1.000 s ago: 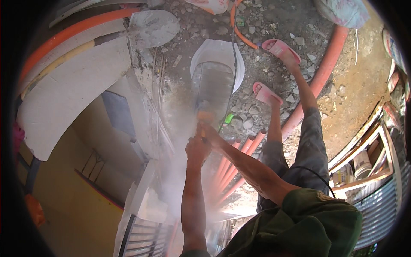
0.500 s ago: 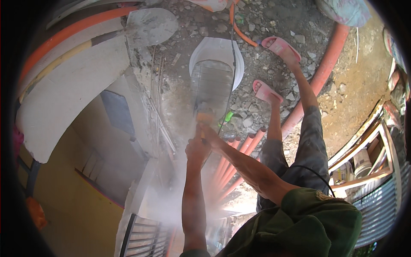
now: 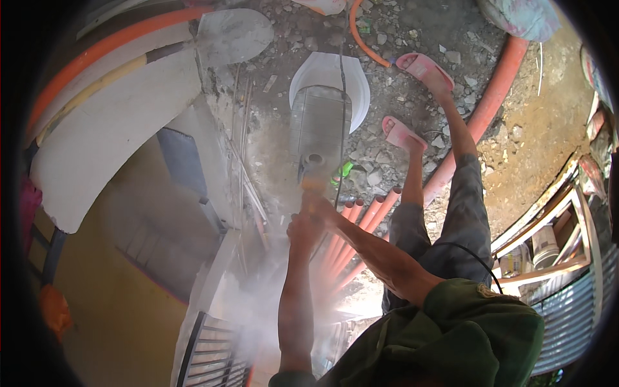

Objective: The person uses an angle grinder to cut a white ceramic toilet bowl placed on the ground. The person holds the tool with both hands and moves it along the bowl's surface, generating dust. The person pauses briefly to adjust the tool cord before resuming the grinding.

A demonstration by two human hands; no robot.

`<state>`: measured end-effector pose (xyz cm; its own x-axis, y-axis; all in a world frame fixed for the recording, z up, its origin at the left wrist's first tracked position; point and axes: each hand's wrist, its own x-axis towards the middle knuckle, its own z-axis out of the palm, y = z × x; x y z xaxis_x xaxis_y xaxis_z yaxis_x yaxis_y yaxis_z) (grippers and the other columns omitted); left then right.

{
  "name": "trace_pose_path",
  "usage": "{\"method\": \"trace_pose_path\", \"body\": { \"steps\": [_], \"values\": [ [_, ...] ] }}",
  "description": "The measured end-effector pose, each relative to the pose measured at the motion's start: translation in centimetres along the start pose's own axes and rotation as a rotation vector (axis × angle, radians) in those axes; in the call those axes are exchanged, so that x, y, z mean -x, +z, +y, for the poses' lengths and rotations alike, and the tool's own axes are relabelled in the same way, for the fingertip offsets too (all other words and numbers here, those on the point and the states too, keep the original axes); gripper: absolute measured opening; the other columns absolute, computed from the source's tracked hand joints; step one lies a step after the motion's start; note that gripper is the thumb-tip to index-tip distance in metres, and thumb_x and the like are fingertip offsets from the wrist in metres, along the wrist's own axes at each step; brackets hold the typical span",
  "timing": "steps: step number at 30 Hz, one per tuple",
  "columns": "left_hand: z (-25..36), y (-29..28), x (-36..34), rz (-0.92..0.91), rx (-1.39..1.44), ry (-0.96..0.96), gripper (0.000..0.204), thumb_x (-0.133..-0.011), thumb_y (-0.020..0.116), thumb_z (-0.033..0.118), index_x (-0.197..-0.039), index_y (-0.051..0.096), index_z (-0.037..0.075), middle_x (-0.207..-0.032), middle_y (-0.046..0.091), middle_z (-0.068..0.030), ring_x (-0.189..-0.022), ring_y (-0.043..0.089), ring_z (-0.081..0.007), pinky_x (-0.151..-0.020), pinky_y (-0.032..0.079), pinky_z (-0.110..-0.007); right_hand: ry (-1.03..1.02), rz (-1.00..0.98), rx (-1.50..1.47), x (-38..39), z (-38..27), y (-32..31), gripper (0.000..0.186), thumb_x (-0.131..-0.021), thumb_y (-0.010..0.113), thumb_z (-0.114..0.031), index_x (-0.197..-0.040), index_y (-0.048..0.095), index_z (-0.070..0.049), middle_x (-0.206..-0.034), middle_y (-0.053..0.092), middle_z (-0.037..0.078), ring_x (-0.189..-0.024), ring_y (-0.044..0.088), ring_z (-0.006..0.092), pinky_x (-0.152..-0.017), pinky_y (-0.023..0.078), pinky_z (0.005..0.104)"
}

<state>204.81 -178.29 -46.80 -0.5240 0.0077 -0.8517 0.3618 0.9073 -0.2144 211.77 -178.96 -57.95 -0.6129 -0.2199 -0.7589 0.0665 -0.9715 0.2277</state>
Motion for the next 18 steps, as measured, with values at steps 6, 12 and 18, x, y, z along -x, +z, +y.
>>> {"method": "trace_pose_path", "body": {
  "steps": [6,12,18],
  "values": [
    [0.2,0.4,-0.6,0.000,0.007,0.001,0.094,-0.077,0.076,0.031,-0.157,0.026,0.031,-0.092,0.066,-0.0282,-0.090,0.066,-0.0493,-0.081,0.052,-0.057,0.027,0.102,0.062,1.2,-2.3,1.6,0.034,-0.102,0.052,-0.044,-0.110,0.058,-0.012,-0.090,0.057,-0.004,-0.080,0.054,0.0070,-0.070,0.046,0.0260],
    [1.5,-0.3,-1.2,-0.022,-0.028,0.013,0.096,-0.076,0.077,0.030,-0.157,0.025,0.031,-0.094,0.066,-0.0283,-0.092,0.066,-0.0498,-0.082,0.052,-0.056,0.026,0.127,0.047,0.8,-3.4,1.4,0.034,-0.103,0.049,-0.043,-0.114,0.057,-0.011,-0.092,0.058,-0.002,-0.082,0.055,0.0087,-0.072,0.046,0.0267],
    [2.0,-0.5,-1.7,-0.034,-0.032,-0.002,0.095,-0.077,0.076,0.031,-0.157,0.025,0.032,-0.095,0.066,-0.0291,-0.094,0.066,-0.0499,-0.083,0.052,-0.056,0.072,0.080,-0.044,0.3,-3.6,1.0,0.033,-0.102,0.051,-0.043,-0.111,0.057,-0.012,-0.091,0.057,-0.002,-0.080,0.056,0.0090,-0.069,0.047,0.0282]
  ]
}}
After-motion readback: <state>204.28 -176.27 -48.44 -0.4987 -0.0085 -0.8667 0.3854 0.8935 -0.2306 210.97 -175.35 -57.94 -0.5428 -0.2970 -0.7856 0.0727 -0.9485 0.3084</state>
